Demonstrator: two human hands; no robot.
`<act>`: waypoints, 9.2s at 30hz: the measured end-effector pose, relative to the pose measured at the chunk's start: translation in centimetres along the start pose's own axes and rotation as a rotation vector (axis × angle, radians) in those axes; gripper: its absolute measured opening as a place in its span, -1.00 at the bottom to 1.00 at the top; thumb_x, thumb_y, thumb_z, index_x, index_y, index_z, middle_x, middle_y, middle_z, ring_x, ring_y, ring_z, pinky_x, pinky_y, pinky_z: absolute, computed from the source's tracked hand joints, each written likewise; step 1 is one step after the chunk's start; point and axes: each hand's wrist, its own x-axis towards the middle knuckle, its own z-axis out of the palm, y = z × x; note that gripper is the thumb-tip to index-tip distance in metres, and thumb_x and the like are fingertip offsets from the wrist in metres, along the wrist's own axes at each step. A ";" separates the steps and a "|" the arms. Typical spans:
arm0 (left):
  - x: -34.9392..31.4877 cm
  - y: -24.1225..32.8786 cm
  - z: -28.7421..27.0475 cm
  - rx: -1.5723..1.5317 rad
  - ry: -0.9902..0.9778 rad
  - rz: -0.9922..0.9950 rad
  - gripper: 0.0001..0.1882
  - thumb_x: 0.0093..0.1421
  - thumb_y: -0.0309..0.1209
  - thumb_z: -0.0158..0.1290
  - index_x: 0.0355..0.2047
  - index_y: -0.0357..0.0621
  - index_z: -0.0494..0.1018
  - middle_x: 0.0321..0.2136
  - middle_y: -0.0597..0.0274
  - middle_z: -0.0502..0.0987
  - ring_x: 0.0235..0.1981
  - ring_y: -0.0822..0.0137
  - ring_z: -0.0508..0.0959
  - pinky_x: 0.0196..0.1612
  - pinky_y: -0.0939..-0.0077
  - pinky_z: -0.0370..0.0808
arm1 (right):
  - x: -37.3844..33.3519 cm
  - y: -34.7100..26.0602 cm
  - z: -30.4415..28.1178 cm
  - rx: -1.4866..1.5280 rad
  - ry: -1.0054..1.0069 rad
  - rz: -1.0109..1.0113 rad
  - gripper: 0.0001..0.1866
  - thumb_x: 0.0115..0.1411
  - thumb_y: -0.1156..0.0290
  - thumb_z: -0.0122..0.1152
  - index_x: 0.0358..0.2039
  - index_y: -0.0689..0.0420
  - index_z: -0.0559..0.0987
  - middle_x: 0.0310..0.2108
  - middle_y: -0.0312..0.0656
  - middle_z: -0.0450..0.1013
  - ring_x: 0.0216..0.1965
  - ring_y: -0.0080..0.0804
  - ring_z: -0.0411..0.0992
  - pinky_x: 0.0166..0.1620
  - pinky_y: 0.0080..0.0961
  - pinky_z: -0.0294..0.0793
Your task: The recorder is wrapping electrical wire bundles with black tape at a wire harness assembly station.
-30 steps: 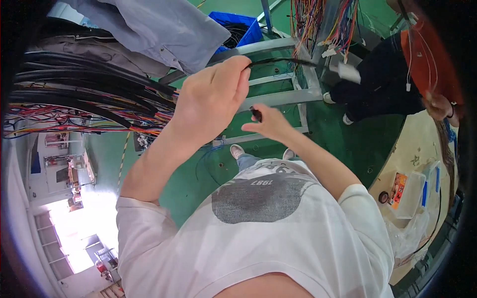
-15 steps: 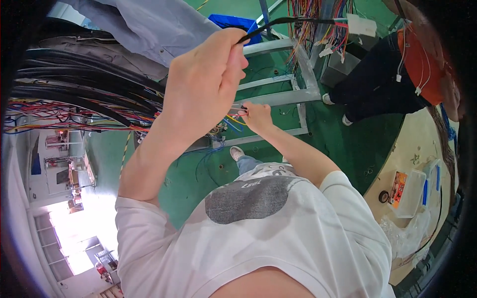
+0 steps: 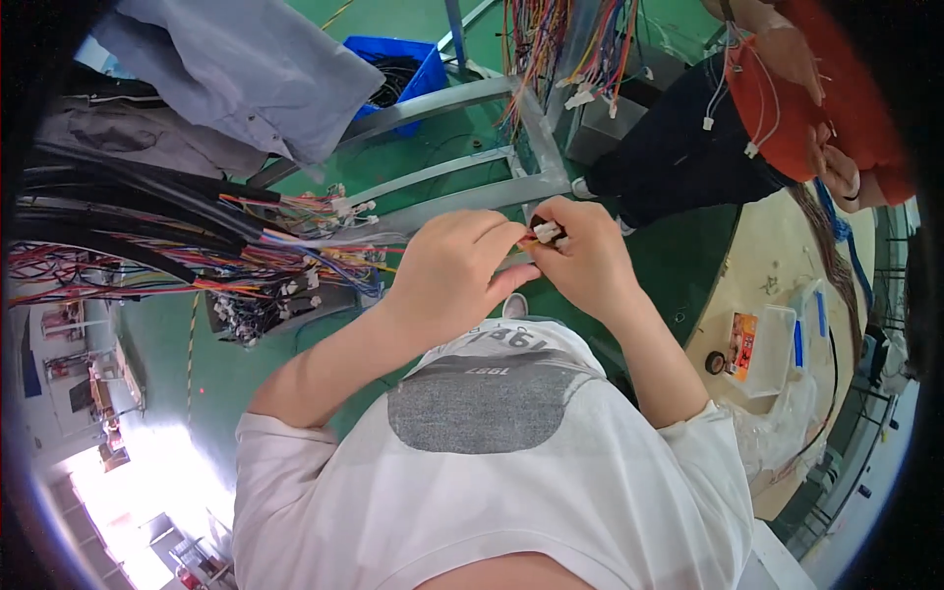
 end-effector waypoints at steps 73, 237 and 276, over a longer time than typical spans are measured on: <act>2.9 4.6 0.7 -0.591 0.549 -0.053 -0.69 0.24 -0.41 -0.29 -0.08 -0.33 0.26 -0.32 0.19 0.42 -0.42 0.52 0.42 -0.41 0.73 0.40 | 0.4 -7.4 -1.2 0.500 0.701 -0.156 -0.81 0.05 0.37 0.03 -0.53 0.25 0.38 -0.56 -0.09 0.32 -0.48 -0.23 0.29 -0.41 -0.46 0.26; 0.5 1.2 -5.3 -1.652 0.098 -0.460 -0.34 -0.03 0.06 0.01 -0.13 -0.21 0.14 -0.54 0.37 0.25 -0.70 0.64 0.13 -0.68 0.80 0.05 | 0.9 -9.0 -3.7 0.475 0.092 -0.144 -0.85 0.02 0.68 0.00 -0.36 0.22 0.33 -0.60 -0.36 0.29 -0.65 -0.78 0.18 -0.60 -0.86 0.11; 0.7 1.9 -5.8 -1.931 -0.295 -0.699 -0.64 0.07 -0.22 0.04 -0.19 -0.09 0.24 -0.60 0.42 0.32 -0.67 0.58 0.27 -0.67 0.72 0.14 | 1.5 -8.5 -2.9 0.295 0.138 -0.405 -0.78 0.03 0.48 0.02 -0.70 0.26 0.33 -0.74 -0.30 0.25 -0.71 -0.59 0.16 -0.65 -0.68 0.05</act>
